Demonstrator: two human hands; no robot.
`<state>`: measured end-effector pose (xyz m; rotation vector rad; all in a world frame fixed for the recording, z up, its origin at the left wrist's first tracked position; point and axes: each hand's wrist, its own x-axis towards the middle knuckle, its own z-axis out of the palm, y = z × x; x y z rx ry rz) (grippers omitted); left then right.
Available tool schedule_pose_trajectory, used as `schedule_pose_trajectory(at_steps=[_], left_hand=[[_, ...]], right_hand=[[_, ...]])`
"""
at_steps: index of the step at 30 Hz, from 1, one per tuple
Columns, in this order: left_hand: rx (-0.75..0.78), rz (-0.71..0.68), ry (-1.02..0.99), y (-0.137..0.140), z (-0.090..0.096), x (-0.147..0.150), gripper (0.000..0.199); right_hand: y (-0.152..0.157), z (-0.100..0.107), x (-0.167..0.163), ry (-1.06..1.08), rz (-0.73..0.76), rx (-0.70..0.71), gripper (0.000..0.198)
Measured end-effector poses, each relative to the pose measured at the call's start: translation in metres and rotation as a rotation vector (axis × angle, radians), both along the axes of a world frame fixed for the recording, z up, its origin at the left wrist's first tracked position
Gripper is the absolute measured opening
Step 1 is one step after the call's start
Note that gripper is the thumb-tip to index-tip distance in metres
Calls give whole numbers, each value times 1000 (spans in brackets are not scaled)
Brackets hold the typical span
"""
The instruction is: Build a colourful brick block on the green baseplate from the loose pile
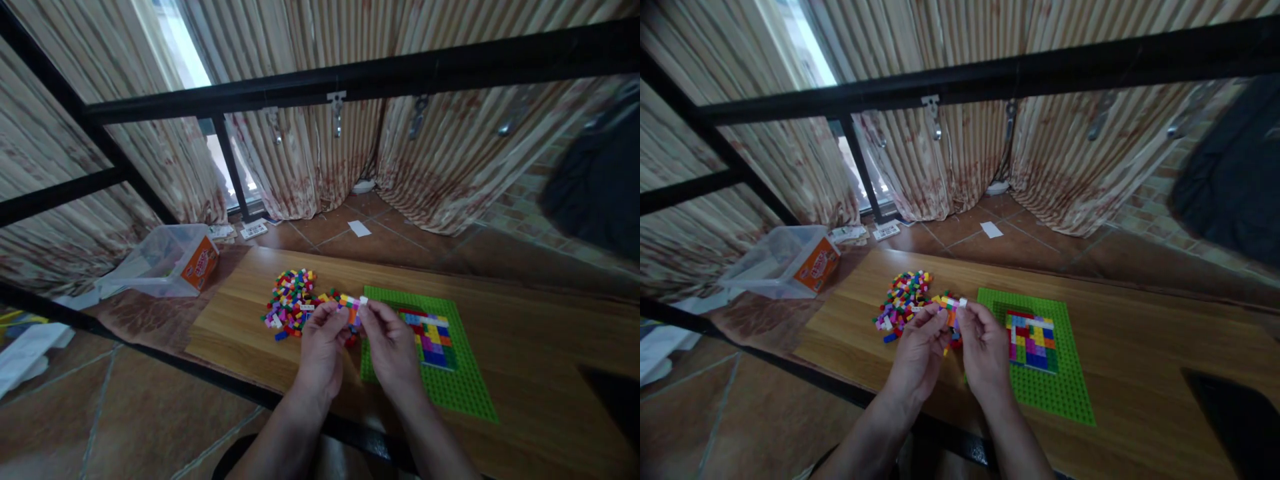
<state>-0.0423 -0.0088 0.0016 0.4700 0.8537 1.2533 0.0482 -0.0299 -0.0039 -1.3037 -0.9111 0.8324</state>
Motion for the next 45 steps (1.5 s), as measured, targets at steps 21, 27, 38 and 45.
schedule_pose_trajectory(at_steps=[21, 27, 38, 45], left_hand=[[476, 18, 1008, 4, -2, -16, 32], [441, 10, 981, 8, -6, -16, 35], [382, 73, 813, 5, -12, -10, 38], [387, 28, 883, 8, -9, -10, 37]], right_hand=[[5, -7, -31, -421, -73, -5, 42], [10, -15, -33, -417, -88, 29, 43], [17, -12, -44, 164, -104, -35, 36], [24, -15, -41, 578, -101, -152, 24]])
